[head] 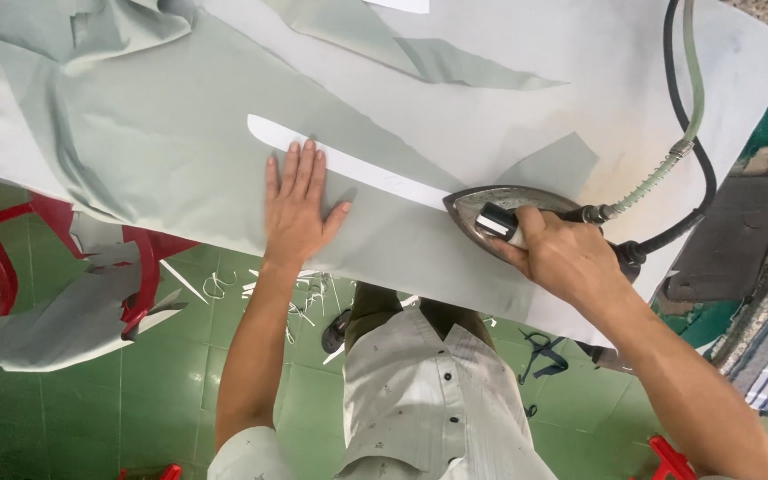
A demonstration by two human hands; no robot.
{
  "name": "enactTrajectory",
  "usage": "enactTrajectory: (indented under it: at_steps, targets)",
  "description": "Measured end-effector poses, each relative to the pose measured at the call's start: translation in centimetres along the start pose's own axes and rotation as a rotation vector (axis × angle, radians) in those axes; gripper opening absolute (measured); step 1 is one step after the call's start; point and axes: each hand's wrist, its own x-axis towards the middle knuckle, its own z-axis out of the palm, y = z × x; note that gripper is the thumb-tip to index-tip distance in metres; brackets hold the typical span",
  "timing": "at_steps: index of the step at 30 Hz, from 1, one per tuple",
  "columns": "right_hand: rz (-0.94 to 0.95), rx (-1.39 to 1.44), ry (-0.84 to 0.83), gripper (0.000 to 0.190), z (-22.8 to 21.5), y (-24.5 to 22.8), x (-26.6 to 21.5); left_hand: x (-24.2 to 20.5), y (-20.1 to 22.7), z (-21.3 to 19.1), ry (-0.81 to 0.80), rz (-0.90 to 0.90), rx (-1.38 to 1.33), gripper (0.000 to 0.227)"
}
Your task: The person unfolds and smooths a light green fabric on a work table, then uses a steam iron to press it flat. They place a white paper template on the fabric, iron over it, and finally cut the fabric along the template edge with scissors.
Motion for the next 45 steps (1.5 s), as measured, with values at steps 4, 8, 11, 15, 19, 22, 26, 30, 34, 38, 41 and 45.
enactTrajectory:
  at_steps: [4, 8, 11, 15, 19, 22, 26, 30, 34, 38, 41, 45]
  targets:
    - [-0.038, -0.005, 0.043, 0.048, -0.8, -2.8, 2.8, 0.0, -0.3, 0.4, 0.013, -0.004, -0.02, 0.085]
    - [-0.038, 0.024, -0.017, 0.052, -1.9, -5.6, 5.8, -0.2, -0.4, 0.3, 0.029, -0.006, -0.032, 0.083]
    - [-0.047, 0.049, -0.039, 0.052, -2.7, -7.1, 7.6, 0.0, -1.4, 0.3, 0.033, -0.031, -0.04, 0.082]
    - [-0.028, 0.071, -0.078, 0.055, -3.1, -8.0, 8.5, 0.4, -5.6, -1.0, 0.078, -0.194, -0.004, 0.08]
    - [0.001, 0.097, -0.119, 0.058, -3.7, -8.5, 8.8, -0.3, -7.8, -1.6, 0.185, -0.314, 0.028, 0.077]
    - [0.027, 0.101, -0.158, 0.061, -4.1, -8.6, 8.9, -0.6, -7.4, -0.9, 0.212, -0.187, 0.039, 0.075]
    - [0.042, 0.123, -0.193, 0.061, -4.2, -8.5, 8.9, -0.4, -6.4, -0.3, 0.186, -0.031, 0.01, 0.076]
    - [0.032, 0.154, -0.22, 0.061, -4.6, -8.5, 9.0, -0.1, -6.1, -0.2, 0.205, 0.03, -0.025, 0.076]
    - [0.025, 0.172, -0.23, 0.061, -5.0, -8.5, 9.1, 0.2, -6.2, -0.8, 0.207, 0.046, -0.025, 0.077]
    - [0.019, 0.161, -0.237, 0.061, -5.3, -8.5, 9.3, 0.3, -6.4, -0.8, 0.19, 0.071, -0.007, 0.079]
    - [0.017, 0.18, -0.249, 0.06, -5.9, -8.7, 9.4, 0.5, -6.6, -1.2, 0.145, 0.082, -0.025, 0.077]
    - [0.024, 0.194, -0.272, 0.06, -5.8, -8.8, 9.4, 0.6, -7.0, -1.3, 0.094, 0.071, -0.034, 0.075]
